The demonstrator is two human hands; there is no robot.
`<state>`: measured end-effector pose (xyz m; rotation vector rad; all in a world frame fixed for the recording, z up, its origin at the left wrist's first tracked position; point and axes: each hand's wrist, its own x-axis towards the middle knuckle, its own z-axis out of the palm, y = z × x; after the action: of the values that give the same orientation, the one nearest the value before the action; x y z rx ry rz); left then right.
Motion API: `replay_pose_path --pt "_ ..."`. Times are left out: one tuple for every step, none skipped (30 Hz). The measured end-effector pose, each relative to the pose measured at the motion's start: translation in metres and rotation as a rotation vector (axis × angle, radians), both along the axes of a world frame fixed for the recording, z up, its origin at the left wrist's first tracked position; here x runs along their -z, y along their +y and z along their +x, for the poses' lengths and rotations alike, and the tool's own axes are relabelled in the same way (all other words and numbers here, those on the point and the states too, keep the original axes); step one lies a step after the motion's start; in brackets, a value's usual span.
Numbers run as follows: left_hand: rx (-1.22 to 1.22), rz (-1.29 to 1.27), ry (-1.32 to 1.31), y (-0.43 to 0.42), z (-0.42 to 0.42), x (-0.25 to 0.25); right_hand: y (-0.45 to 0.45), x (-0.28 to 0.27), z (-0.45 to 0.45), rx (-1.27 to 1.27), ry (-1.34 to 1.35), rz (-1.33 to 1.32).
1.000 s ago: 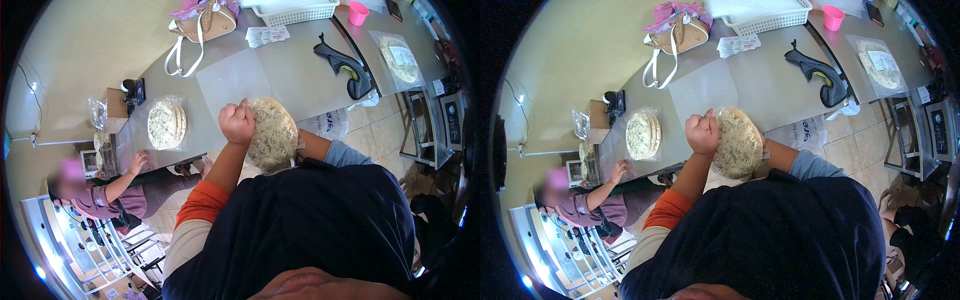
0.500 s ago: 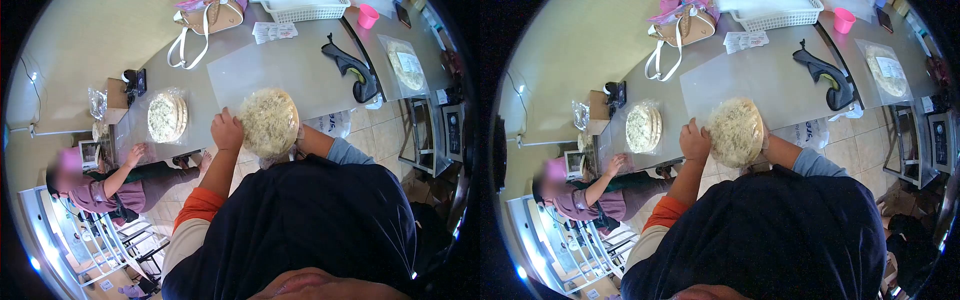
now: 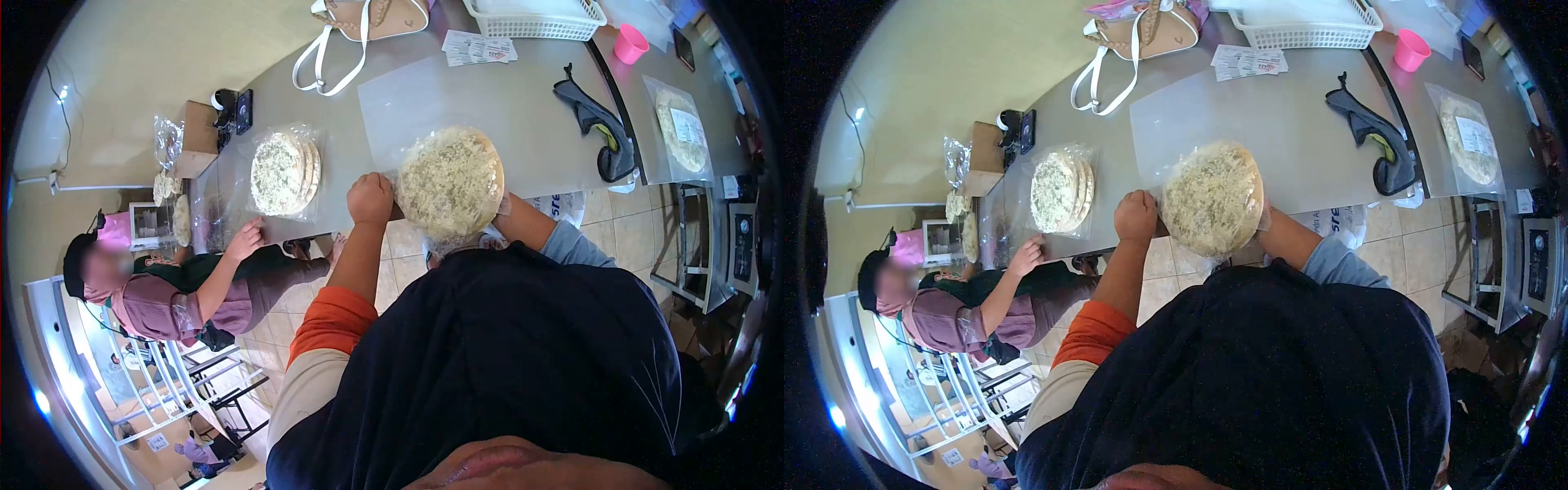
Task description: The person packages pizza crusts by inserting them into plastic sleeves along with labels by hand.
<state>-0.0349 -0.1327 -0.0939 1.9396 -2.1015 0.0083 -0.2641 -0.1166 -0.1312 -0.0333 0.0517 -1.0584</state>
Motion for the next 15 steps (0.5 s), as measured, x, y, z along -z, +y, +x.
replay_pose_path --pt "0.071 -0.024 -0.004 -0.001 0.007 0.001 -0.001 0.000 0.001 0.006 -0.001 -0.004" --pt "0.142 -0.048 -0.008 -0.001 0.013 0.002 -0.002 0.001 0.003 0.009 -0.006 -0.004" --pt "0.187 -0.032 -0.004 0.001 0.016 -0.001 -0.003 0.002 0.005 0.019 -0.004 -0.004" --pt "0.235 -0.016 0.000 0.005 0.018 -0.004 -0.004 0.002 0.006 0.025 -0.007 -0.006" --pt "0.284 0.001 0.006 0.010 0.019 -0.007 -0.005 0.003 0.007 0.033 -0.008 -0.011" --pt "0.316 0.030 0.021 0.018 0.018 -0.008 -0.006 0.005 0.009 0.042 -0.009 -0.014" --pt "0.349 0.059 0.036 0.028 0.016 -0.009 -0.007 0.007 0.011 0.050 -0.014 -0.020" --pt "0.382 0.087 0.050 0.039 0.012 -0.009 -0.008 0.009 0.013 0.059 -0.018 -0.027" --pt "0.397 0.096 0.125 0.053 0.004 -0.008 -0.009 0.012 0.016 0.071 -0.027 -0.034" --pt "0.412 0.107 0.199 0.068 -0.006 -0.008 -0.008 0.015 0.018 0.090 -0.031 -0.047" --pt "0.419 0.112 0.259 0.079 -0.017 -0.016 -0.007 0.018 0.018 0.110 -0.032 -0.058" --pt "0.425 0.118 0.321 0.087 -0.027 -0.024 -0.004 0.018 0.017 0.127 -0.030 -0.067" --pt "0.398 0.123 0.313 0.092 -0.032 -0.027 -0.002 0.018 0.014 0.134 -0.026 -0.066" --pt "0.392 0.137 0.309 0.093 -0.032 -0.029 -0.001 0.018 0.009 0.137 -0.016 -0.057" --pt "0.385 0.147 0.304 0.091 -0.030 -0.031 0.000 0.014 0.002 0.133 0.001 -0.031"
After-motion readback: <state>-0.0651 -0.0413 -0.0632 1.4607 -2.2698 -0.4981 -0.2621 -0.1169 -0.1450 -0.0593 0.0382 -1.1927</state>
